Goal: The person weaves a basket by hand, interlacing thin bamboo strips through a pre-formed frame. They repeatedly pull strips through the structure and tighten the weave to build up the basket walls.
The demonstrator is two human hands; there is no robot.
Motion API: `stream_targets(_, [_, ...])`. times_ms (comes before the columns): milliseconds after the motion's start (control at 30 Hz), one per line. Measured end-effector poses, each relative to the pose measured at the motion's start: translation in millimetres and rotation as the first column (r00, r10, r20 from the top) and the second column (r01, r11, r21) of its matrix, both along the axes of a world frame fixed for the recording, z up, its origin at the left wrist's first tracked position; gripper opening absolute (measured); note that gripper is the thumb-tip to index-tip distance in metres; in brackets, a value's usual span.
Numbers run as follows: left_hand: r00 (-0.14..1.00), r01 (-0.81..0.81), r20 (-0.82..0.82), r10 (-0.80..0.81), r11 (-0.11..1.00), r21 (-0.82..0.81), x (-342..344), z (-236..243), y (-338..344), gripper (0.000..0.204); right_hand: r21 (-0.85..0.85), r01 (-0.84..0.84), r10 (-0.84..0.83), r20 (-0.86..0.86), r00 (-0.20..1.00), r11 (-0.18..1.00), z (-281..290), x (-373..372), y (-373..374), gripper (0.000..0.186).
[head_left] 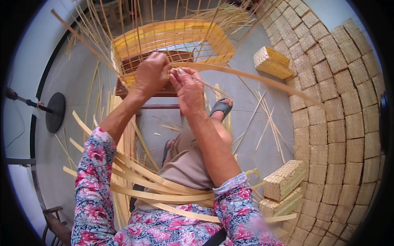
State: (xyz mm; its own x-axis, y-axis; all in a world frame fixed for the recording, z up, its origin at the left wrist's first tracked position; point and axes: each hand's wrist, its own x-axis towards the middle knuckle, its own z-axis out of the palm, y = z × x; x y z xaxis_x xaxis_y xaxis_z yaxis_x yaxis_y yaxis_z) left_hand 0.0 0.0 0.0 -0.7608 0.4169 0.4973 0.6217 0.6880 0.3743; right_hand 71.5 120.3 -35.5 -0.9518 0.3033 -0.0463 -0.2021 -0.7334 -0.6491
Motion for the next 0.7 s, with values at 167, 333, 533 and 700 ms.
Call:
stream_targets(167, [0.994, -0.007, -0.106, -0.008, 0.989, -0.145, 29, -15, 17, 0.008, 0.559, 0.127, -0.119, -0.051, 0.992, 0.819, -13, 13, 17, 0.019])
stream_targets(333, [0.994, -0.008, -0.103, -0.025, 0.950, -0.313, 27, -11, -5, 0.013, 0.135, 0.113, -0.152, 0.320, 0.935, 0.984, -8, 19, 52, 0.027])
stream_targets(533, [0.994, 0.084, -0.048, -0.097, 0.972, -0.218, 58, 1, -65, 0.020, 0.080, -0.065, 0.032, 0.359, 0.933, 0.995, -19, 21, 42, 0.029])
stream_targets(700, [0.997, 0.075, -0.020, -0.075, 0.997, 0.001, 98, 0, -107, 0.022, 0.069, -0.127, 0.097, 0.328, 0.940, 0.990, -13, 27, 24, 0.027])
